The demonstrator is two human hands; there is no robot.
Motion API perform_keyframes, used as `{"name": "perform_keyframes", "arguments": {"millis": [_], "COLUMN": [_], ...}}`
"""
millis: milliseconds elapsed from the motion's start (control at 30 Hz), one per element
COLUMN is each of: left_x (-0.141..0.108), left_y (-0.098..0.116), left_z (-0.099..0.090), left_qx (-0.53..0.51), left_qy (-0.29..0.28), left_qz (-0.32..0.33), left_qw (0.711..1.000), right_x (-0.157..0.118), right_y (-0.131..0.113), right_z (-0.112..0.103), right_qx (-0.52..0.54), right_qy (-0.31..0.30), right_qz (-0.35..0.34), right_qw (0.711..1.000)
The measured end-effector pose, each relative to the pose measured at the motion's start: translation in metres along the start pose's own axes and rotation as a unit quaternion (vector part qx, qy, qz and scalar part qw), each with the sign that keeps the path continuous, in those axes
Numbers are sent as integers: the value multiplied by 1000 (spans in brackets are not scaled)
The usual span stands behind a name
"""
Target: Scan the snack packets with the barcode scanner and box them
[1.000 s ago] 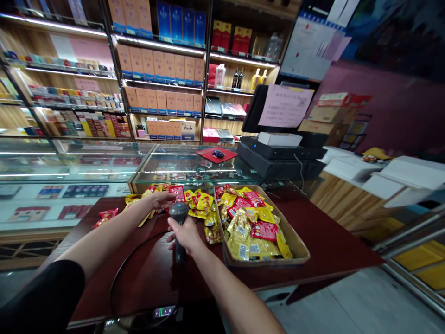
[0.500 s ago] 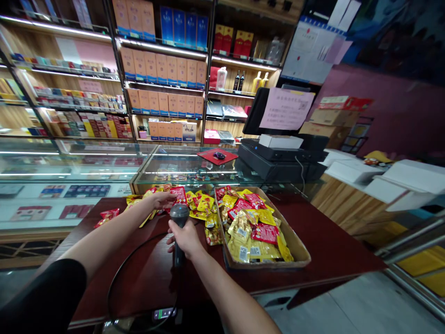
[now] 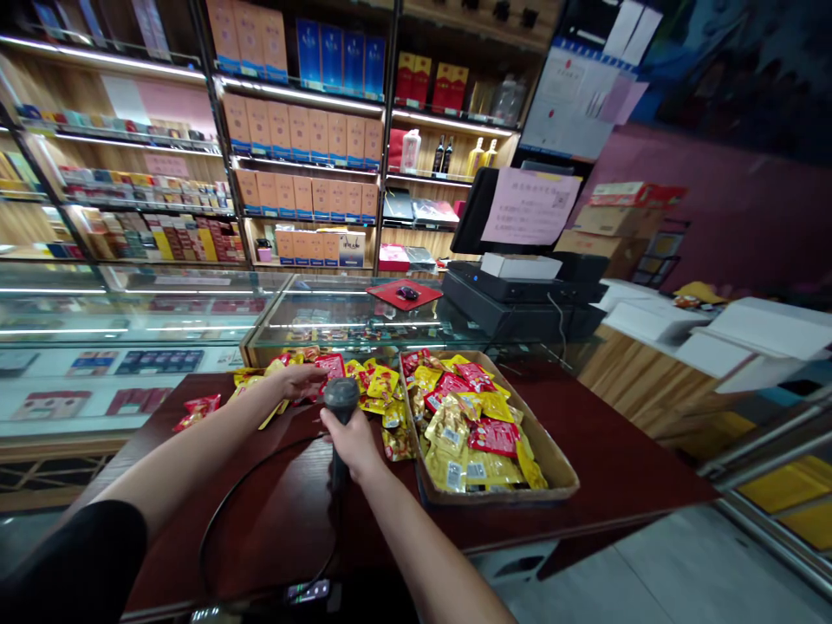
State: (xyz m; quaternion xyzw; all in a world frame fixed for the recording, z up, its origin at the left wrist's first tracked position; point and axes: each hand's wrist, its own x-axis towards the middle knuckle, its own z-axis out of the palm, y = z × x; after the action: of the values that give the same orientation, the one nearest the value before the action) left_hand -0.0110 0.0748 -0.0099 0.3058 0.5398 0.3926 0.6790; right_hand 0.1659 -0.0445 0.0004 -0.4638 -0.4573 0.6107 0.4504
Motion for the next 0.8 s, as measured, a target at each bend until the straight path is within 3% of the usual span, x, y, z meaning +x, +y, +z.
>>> {"name": "perform_keyframes", "arguments": {"millis": [100,233,333,500,700,800], "left_x": [-11,-32,-43,-40,-1,15], "left_y": [-11,-25,-25,-4,15,12], "left_z": [5,24,48,111,206,238], "left_qx": [-25,-59,-46,-9,10,28], "left_qy": [-17,-76,-123,-173,-210,-203], "left_qz": [-41,-35,-2,35,67,64], "left_qw": [999,995,991,984,975,977], "right_x": [8,12,7,-4,0,3], "right_y": [2,-1,-11,-44,-81,-85], "right_z": [-10,-24,-37,-79,-149,-177], "right_qx": [-7,117,203,267,260,225], "right_qy": [76,87,93,140,204,270], "right_qz": [-20,46,32,-5,-79,-98], "right_qw": [997,988,974,954,940,931]}}
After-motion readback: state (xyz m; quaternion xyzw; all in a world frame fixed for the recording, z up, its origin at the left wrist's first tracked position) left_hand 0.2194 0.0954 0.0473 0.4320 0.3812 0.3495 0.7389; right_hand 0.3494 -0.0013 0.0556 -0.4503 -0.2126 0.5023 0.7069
